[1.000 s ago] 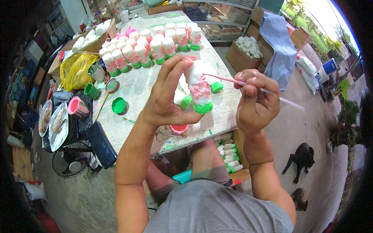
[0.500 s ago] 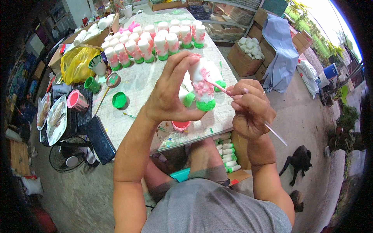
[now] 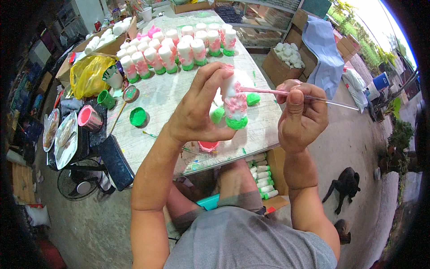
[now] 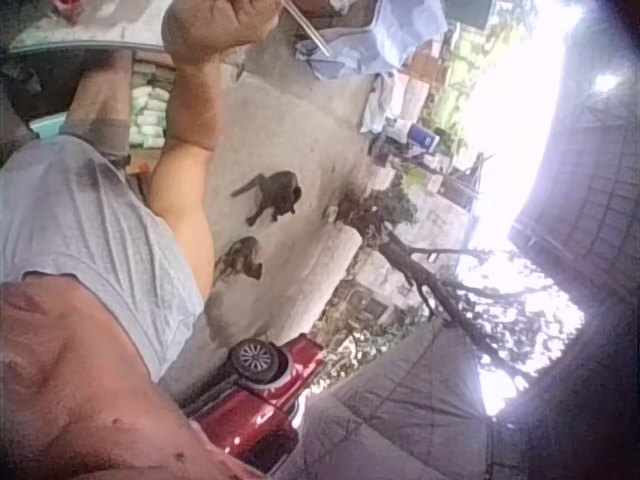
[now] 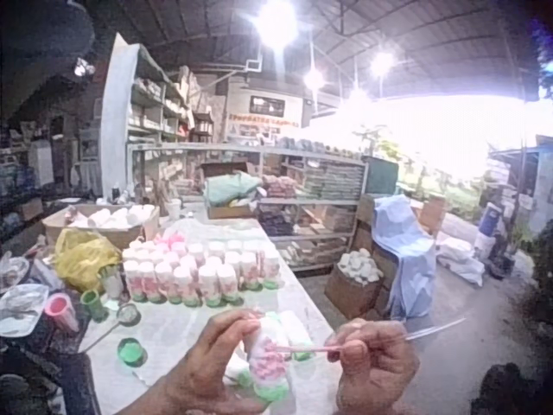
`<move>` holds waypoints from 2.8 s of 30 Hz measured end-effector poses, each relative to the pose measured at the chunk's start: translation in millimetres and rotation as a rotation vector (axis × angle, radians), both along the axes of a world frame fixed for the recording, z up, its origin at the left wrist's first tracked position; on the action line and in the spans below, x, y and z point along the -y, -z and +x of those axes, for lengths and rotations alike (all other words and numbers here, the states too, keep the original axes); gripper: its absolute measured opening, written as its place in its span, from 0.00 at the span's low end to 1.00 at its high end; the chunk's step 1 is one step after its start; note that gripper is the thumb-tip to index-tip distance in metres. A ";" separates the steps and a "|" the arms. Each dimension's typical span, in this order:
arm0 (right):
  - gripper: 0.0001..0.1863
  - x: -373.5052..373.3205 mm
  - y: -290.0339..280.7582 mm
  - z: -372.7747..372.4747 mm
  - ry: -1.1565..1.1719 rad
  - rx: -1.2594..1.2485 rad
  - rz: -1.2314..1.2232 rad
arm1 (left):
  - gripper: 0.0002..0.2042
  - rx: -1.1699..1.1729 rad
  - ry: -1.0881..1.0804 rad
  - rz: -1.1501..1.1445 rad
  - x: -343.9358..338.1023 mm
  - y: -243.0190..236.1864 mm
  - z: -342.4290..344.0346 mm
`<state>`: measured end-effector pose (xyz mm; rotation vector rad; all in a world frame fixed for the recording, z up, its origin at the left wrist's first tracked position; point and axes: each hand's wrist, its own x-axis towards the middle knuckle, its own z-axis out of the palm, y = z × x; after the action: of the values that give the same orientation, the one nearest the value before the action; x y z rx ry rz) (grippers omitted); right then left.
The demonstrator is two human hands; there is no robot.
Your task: The person paints pink floral patterns onto small white cylindrical objects that have green-painted bases. They use a fine brush to apply pink paint from a small container, rotating each object to complete the design before setting it aside.
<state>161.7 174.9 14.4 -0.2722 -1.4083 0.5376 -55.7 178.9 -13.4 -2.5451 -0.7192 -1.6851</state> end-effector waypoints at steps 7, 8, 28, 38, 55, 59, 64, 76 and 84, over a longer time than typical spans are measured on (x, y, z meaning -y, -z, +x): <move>0.09 2.1 5.4 -0.2 0.098 0.020 -0.080 | 0.50 -0.012 -0.033 -0.026 2.2 -0.9 -0.7; 0.09 2.4 5.7 0.1 0.097 0.012 -0.073 | 0.50 -0.009 -0.033 -0.025 2.0 -0.2 -1.3; 0.08 -6.9 9.5 -4.6 0.067 0.011 0.094 | 0.49 -0.017 -0.024 -0.022 0.3 0.4 1.6; 0.11 2.5 17.2 10.4 0.159 0.306 0.309 | 0.51 -0.008 -0.077 -0.012 1.7 -0.4 0.2; 0.09 -0.6 13.4 -9.0 0.094 0.163 0.138 | 0.62 0.054 -0.023 0.031 -4.6 9.1 -0.5; 0.09 -1.0 13.3 -6.2 0.181 0.135 0.143 | 0.61 0.051 -0.052 0.038 -3.6 7.8 0.1; 0.09 0.0 14.6 -10.5 0.159 0.207 0.228 | 0.59 0.052 -0.067 0.026 -2.1 6.9 0.9; 0.10 0.4 15.7 -1.5 0.277 0.296 0.315 | 0.57 0.034 -0.087 -0.002 2.2 3.2 1.2; 0.09 -0.4 19.2 0.4 0.282 0.340 0.378 | 0.54 0.076 -0.039 -0.047 0.5 4.7 0.6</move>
<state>162.1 175.4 -4.8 -0.2571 -1.7322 -0.0148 -55.2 178.4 -18.1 -2.4920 -0.8169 -1.7827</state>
